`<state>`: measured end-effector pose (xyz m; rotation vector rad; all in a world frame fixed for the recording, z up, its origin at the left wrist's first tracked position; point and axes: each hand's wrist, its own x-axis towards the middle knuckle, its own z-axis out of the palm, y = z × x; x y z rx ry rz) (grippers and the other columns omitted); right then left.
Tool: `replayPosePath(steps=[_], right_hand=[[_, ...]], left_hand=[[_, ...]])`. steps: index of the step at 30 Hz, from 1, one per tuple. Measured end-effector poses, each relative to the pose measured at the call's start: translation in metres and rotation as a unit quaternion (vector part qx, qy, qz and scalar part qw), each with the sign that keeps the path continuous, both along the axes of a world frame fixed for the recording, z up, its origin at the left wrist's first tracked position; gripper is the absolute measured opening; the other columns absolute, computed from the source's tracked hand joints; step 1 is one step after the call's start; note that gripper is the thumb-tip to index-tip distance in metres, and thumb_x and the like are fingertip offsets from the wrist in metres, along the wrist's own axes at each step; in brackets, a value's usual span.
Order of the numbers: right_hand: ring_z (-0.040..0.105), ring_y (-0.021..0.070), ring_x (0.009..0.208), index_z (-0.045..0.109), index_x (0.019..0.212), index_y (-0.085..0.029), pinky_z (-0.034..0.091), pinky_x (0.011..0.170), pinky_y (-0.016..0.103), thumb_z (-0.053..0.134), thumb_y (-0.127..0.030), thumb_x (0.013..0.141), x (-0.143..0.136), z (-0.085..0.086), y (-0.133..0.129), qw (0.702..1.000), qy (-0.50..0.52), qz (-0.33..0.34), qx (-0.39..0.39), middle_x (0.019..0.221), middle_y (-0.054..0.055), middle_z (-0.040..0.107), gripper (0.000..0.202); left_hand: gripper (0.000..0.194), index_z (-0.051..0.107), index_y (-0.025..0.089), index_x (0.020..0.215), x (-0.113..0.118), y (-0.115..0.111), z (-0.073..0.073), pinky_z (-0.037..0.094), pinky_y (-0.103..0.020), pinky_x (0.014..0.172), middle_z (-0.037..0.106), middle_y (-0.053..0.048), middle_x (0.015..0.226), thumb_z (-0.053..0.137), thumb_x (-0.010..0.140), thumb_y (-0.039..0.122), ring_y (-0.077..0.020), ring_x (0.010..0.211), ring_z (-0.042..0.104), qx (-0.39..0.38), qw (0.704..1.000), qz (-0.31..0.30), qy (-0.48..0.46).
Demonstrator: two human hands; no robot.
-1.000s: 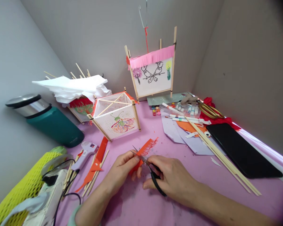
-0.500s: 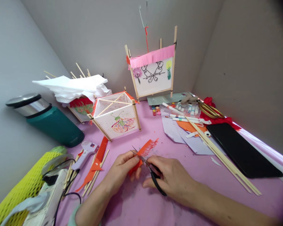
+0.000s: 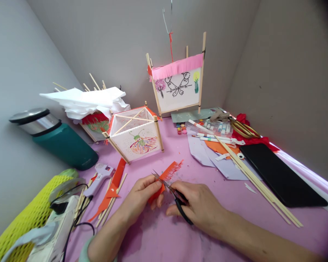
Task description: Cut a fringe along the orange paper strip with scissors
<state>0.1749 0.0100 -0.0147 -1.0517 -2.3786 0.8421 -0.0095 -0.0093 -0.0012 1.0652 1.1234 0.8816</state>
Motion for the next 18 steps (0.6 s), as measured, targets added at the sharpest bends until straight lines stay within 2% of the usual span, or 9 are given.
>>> replayPosePath(steps=[7,13,18], right_hand=[[0.040,0.0099,0.056,0.047,0.073,-0.022,0.026,0.053,0.021,0.071,-0.049,0.070,0.0023,0.0032,-0.0028,1.000,0.005,-0.015,0.002,0.066,-0.007,0.050,0.037],[0.043,0.0104,0.058,0.050,0.078,-0.022,0.026,0.054,0.021,0.070,-0.050,0.070,0.0013,0.0054,-0.0036,1.000,-0.001,-0.017,-0.009,0.069,-0.006,0.053,0.036],[0.045,0.0103,0.059,0.051,0.079,-0.022,0.027,0.054,0.021,0.066,-0.049,0.074,0.0004,0.0038,-0.0043,1.000,0.001,-0.021,-0.003,0.071,-0.005,0.055,0.032]], left_hand=[[0.021,0.055,0.016,0.075,-0.0017,0.0014,-0.0019,0.034,-0.020,0.048,0.058,0.002,0.056,0.051,0.086,0.033,-0.0079,0.046,0.045,0.051,0.998,0.026,-0.010],[0.021,0.052,0.016,0.071,0.0007,0.0023,0.0042,0.036,-0.022,0.051,0.060,0.001,0.058,0.052,0.084,0.033,-0.0102,0.049,0.049,0.075,0.994,0.066,0.032],[0.021,0.052,0.016,0.073,0.0013,0.0026,0.0038,0.037,-0.022,0.052,0.061,0.001,0.060,0.051,0.085,0.034,-0.0103,0.050,0.049,0.081,0.994,0.062,0.041]])
